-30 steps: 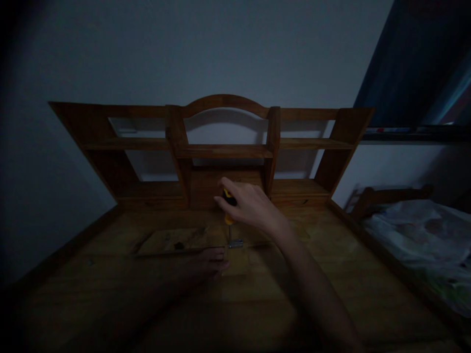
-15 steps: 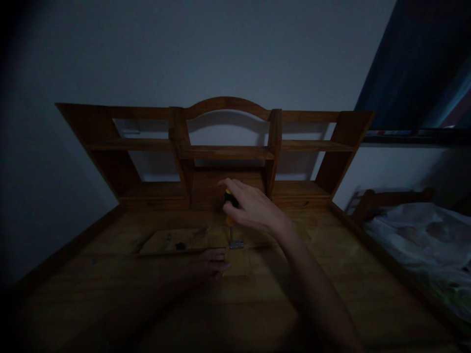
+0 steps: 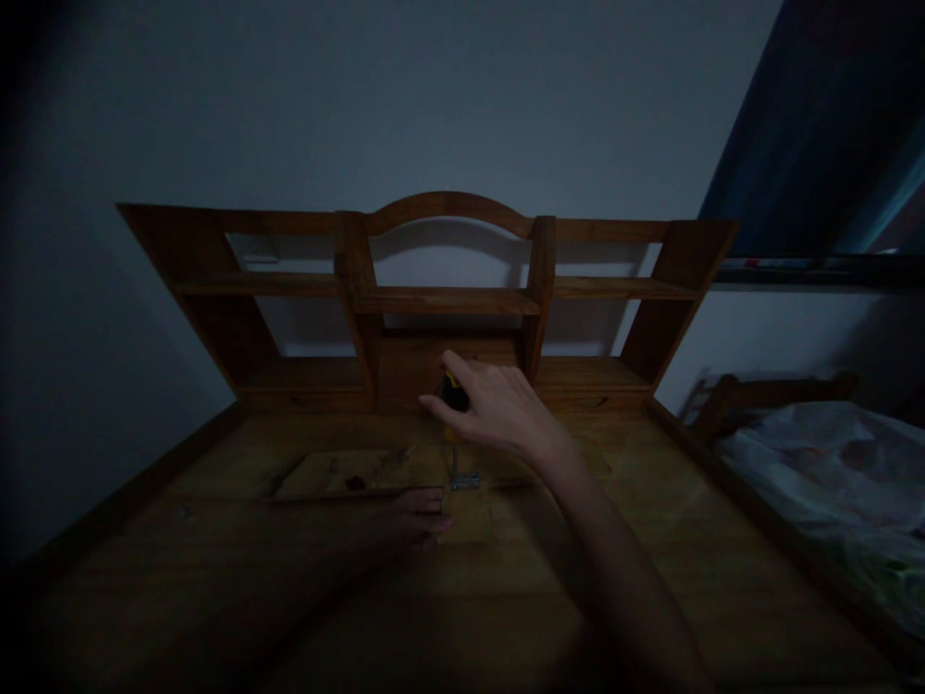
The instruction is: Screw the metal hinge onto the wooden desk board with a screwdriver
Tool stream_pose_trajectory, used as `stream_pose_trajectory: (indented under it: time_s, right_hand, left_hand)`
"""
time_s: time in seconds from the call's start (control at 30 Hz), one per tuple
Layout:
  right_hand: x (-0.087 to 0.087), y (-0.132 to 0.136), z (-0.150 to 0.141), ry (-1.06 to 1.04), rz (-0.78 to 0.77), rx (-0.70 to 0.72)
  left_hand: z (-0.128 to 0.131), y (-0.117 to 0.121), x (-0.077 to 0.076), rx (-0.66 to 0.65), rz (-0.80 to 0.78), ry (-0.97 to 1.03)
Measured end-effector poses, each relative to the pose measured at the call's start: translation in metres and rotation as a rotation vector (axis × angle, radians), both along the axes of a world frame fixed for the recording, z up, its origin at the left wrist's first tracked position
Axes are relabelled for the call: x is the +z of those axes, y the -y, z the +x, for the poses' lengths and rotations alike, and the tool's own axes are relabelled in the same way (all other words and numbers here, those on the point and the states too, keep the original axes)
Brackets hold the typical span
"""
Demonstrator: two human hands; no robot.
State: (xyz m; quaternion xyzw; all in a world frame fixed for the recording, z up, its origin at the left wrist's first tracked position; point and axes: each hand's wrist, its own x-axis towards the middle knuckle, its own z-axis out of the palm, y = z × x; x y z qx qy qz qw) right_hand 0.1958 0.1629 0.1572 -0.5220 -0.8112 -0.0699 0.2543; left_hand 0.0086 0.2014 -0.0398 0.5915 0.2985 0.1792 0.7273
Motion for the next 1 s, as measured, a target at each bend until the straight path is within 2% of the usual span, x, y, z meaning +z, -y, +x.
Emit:
stream_pose_trajectory:
  time_s: [0.13,0.3,0.47,0.5,0.6,0.67,0.83,1.0]
  right_hand:
    - [0.001,0.001,-0.001,-0.061,-0.013,0.182]
    - [0.001,0.002,-0.003,-0.003,-0.001,0.003]
    - [0.003,0.002,-0.001,-0.068,-0.027,0.195]
    - [0.003,0.002,-0.001,-0.066,-0.027,0.178]
    - [0.002,0.002,-0.002,0.002,-0.014,-0.003]
    - [0.002,0.002,-0.001,0.030,-0.004,-0.044]
    - [0.001,0.000,0.003,-0.074,-0.052,0.161]
    - [-0.001,-0.001,-0.002,-0.107,-0.042,0.142]
  left_hand:
    - [0.000,-0.002,-0.002,-0.031,-0.013,-0.005]
    - [-0.001,-0.005,-0.007,-0.059,-0.015,0.051]
    - [0.000,-0.007,-0.012,-0.043,-0.021,0.047]
    - [0.000,-0.007,-0.012,-0.047,-0.020,0.048]
    - [0.001,-0.005,-0.008,-0.043,-0.022,0.046]
    - [0.000,-0.003,-0.004,-0.048,-0.032,0.049]
    - [-0.001,-0.003,-0.003,-0.061,-0.004,0.030]
    - [0.000,-0.003,-0.003,-0.055,0.000,0.007]
